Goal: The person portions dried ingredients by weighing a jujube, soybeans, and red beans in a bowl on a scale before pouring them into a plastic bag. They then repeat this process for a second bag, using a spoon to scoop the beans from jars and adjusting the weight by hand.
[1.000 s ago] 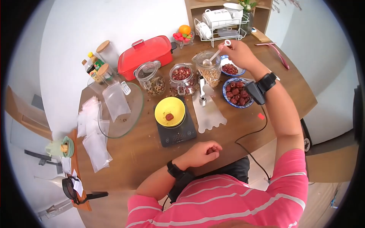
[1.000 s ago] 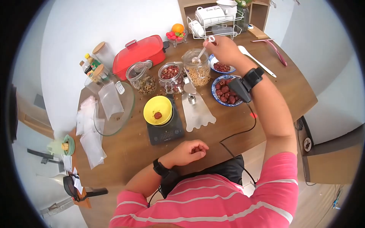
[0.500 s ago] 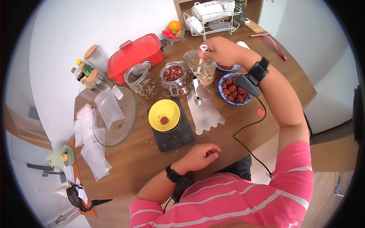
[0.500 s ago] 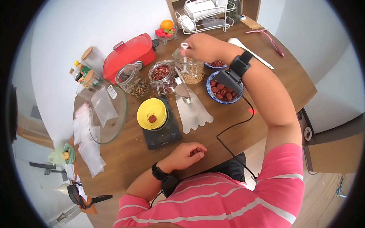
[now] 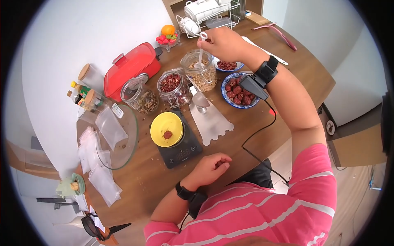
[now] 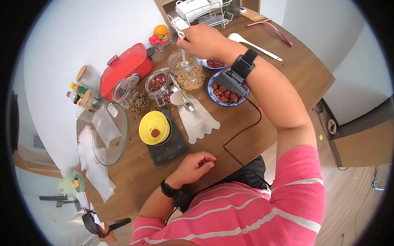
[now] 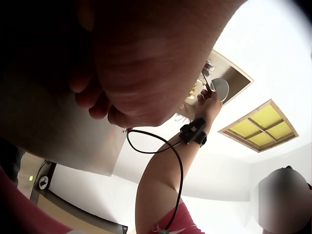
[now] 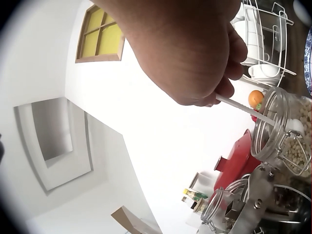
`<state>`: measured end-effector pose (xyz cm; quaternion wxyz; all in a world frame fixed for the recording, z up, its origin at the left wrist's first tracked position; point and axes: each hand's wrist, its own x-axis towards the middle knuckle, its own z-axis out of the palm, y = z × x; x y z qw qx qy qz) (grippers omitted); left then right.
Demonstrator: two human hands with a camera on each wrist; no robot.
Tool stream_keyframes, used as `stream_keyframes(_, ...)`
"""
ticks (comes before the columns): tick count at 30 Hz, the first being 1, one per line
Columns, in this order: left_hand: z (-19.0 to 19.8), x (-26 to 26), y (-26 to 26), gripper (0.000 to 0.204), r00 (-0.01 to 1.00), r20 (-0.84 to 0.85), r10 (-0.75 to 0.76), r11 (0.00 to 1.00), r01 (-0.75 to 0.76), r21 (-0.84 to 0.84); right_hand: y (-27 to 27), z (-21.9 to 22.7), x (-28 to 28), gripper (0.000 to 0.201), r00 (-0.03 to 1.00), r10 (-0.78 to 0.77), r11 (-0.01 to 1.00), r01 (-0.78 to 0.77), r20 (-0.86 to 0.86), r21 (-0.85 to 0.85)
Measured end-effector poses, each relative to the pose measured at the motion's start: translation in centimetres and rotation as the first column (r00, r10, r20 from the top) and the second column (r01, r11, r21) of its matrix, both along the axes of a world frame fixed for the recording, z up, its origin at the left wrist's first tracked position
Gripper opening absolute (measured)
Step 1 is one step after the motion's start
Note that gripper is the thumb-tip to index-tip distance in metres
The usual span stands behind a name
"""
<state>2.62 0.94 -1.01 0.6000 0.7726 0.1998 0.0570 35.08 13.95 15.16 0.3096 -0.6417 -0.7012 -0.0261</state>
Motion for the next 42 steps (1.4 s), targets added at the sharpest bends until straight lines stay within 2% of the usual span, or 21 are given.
stream_keyframes(4, 0.0, 0.0, 0.0, 0.022, 1.000, -0.022, 0.007, 1.000, -0.007, -0.002, 0.4, -1.2, -0.2, 0.031, 1.000, 0.021, 1.000, -0.021, -0.015, 0.017)
stream_keyframes(6, -0.1, 0.0, 0.1, 0.022, 0.999, -0.032, 0.006, 1.000, -0.006, 0.000, 0.1, -1.9, -0.6, 0.031, 0.983, 0.079, 0.995, -0.088, -0.164, -0.048)
stream_keyframes(8, -0.2, 0.0, 0.1, 0.022, 0.999, -0.048, 0.006, 1.000, -0.007, -0.017, 0.5, -2.4, -0.3, 0.031, 0.986, 0.052, 0.996, -0.063, -0.161, -0.066)
stream_keyframes(10, -0.6, 0.0, 0.1, 0.022, 0.999, -0.031, 0.009, 1.000, -0.009, -0.015, 0.7, -2.9, 0.5, 0.030, 0.922, -0.007, 0.985, -0.060, -0.386, -0.160)
stream_keyframes(11, -0.6, -0.1, 0.1, 0.022, 1.000, -0.017, 0.011, 1.000, -0.011, -0.016, 0.7, -3.1, 1.0, 0.031, 0.907, -0.048, 0.990, -0.014, -0.417, -0.143)
stream_keyframes(12, -0.7, -0.1, 0.1, 0.022, 1.000, -0.015, 0.013, 1.000, -0.014, -0.015, 0.6, -3.3, 1.3, 0.031, 0.908, -0.045, 0.990, -0.015, -0.416, -0.142)
stream_keyframes(14, -0.6, -0.1, 0.1, 0.022, 1.000, -0.011, 0.011, 1.000, -0.012, -0.020, 0.5, -3.6, 1.9, 0.035, 0.892, -0.120, 0.993, 0.114, -0.436, -0.041)
stream_keyframes(16, -0.6, -0.1, 0.1, 0.022, 1.000, -0.012, 0.008, 1.000, -0.008, -0.015, -0.8, -2.2, 1.4, 0.035, 0.917, -0.118, 0.993, 0.108, -0.381, -0.050)
stream_keyframes(18, -0.4, 0.0, 0.1, 0.022, 1.000, -0.015, 0.005, 1.000, -0.005, -0.011, -2.1, -1.2, 0.4, 0.034, 0.975, -0.014, 0.997, 0.031, -0.223, 0.075)
stream_keyframes(21, -0.2, 0.0, 0.1, 0.022, 1.000, -0.011, 0.007, 1.000, -0.007, 0.004, -2.0, -1.2, 0.0, 0.033, 0.992, -0.027, 0.995, 0.038, -0.124, 0.089)
stream_keyframes(25, -0.4, 0.0, 0.0, 0.022, 1.000, -0.016, 0.014, 1.000, -0.014, -0.005, -2.0, -1.6, -0.6, 0.032, 0.988, -0.013, 0.993, 0.030, -0.154, 0.112)
stream_keyframes(27, -0.4, 0.0, 0.0, 0.022, 1.000, -0.008, 0.024, 1.000, -0.024, -0.015, -2.3, -1.2, -0.8, 0.030, 0.991, -0.062, 0.983, 0.082, -0.122, 0.166)
stream_keyframes(33, -0.1, 0.1, 0.1, 0.022, 1.000, -0.003, 0.010, 1.000, -0.010, 0.010, -2.7, -1.3, -0.8, 0.028, 0.983, 0.002, 0.997, 0.012, -0.182, 0.074)
stream_keyframes(37, -0.2, 0.0, 0.1, 0.022, 1.000, -0.004, 0.012, 1.000, -0.012, 0.018, -2.0, -1.9, -0.3, 0.029, 0.980, -0.019, 0.999, 0.028, -0.198, 0.045)
stream_keyframes(39, -0.2, 0.0, 0.0, 0.023, 1.000, -0.002, 0.012, 1.000, -0.012, 0.024, -1.2, -2.6, 0.4, 0.029, 0.949, -0.016, 0.999, 0.026, -0.314, 0.027)
stream_keyframes(40, -0.1, 0.0, 0.0, 0.023, 1.000, -0.008, 0.016, 1.000, -0.016, 0.020, -1.0, -2.8, 0.8, 0.029, 0.950, -0.016, 0.999, 0.027, -0.313, 0.029)
stream_keyframes(42, -0.1, 0.1, 0.0, 0.022, 1.000, -0.010, 0.022, 1.000, -0.022, 0.021, -0.7, -3.1, 1.5, 0.029, 0.901, -0.107, 0.994, 0.109, -0.421, -0.021)
